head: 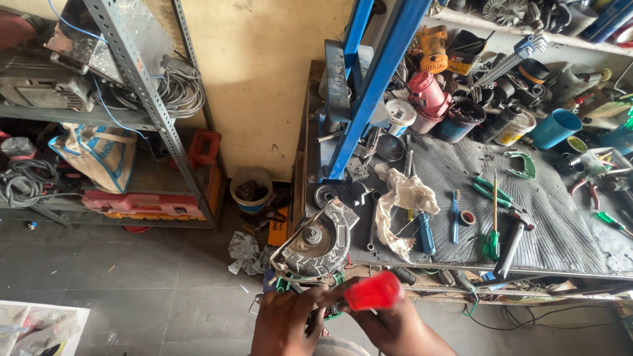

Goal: The person repairs a circular saw at a workbench. They pick up a red-handled screwdriver, unscrew and reposition parts on the saw's green base, manipulate its wires and small components, handle a round bearing-like part, and continue tightening and fitting components by hand and with the screwdriver.

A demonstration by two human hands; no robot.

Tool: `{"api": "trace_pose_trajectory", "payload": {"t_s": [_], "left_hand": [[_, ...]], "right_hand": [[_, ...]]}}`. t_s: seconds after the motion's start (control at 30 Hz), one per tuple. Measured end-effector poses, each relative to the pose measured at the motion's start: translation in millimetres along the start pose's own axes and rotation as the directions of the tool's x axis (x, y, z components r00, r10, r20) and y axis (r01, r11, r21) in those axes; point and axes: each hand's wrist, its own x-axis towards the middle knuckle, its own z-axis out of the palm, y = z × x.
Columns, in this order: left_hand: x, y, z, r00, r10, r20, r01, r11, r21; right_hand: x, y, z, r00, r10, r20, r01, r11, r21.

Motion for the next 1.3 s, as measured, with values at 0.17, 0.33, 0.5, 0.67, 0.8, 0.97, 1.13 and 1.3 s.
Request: {"api": "trace_pose_trajectory", "payload": {"t_s": [0.17, 0.33, 0.5, 0.67, 0.8, 0.97, 1.13, 1.3], "left_hand": [[-1, -1, 0, 1.000, 0.028, -0.008, -0.028, 0.998, -0.052], [-2, -1, 2, 1.000, 0.008, -0.019, -0.009, 0.999, -0.040], [-2, -2, 2, 1.000, 0.004, -0.016, -0.004, 1.000, -0.010], [1, -1, -2, 1.000, 0.003, -0.023, -0.004, 0.999, -0.044], [4, 0, -4, 1.000, -0.020, -0.001, 0.020, 0.998, -0.065], [-3, -3, 0, 0.999, -0.004, -0.051, 0.002, 0.999, -0.049], [-8, -14, 8, 0.999, 0.036, -0.015, -0.036, 0.999, 0.001], [-4, -24, 13, 0.999, 0.045, 0.003, -0.045, 0.999, 0.008]], "right_hand": [[2, 12, 5, 0.983, -0.128, -0.135, 0.095, 0.969, -0.229], [13, -2, 5, 0.981, -0.142, -0.133, 0.136, 0.989, -0.051], [24, -25, -6, 0.990, -0.142, 0.005, 0.142, 0.990, -0.012], [25, -23, -20, 0.975, -0.132, 0.180, 0.144, 0.988, -0.058], [19, -3, -2, 0.998, -0.045, 0.032, 0.054, 0.910, -0.412], [4, 8, 25, 0.920, -0.131, -0.369, -0.035, 0.911, -0.411], [10, 7, 22, 0.945, -0.233, -0.229, 0.160, 0.941, -0.299], [40, -7, -1, 0.983, -0.156, 0.094, 0.133, 0.967, 0.216]]}}
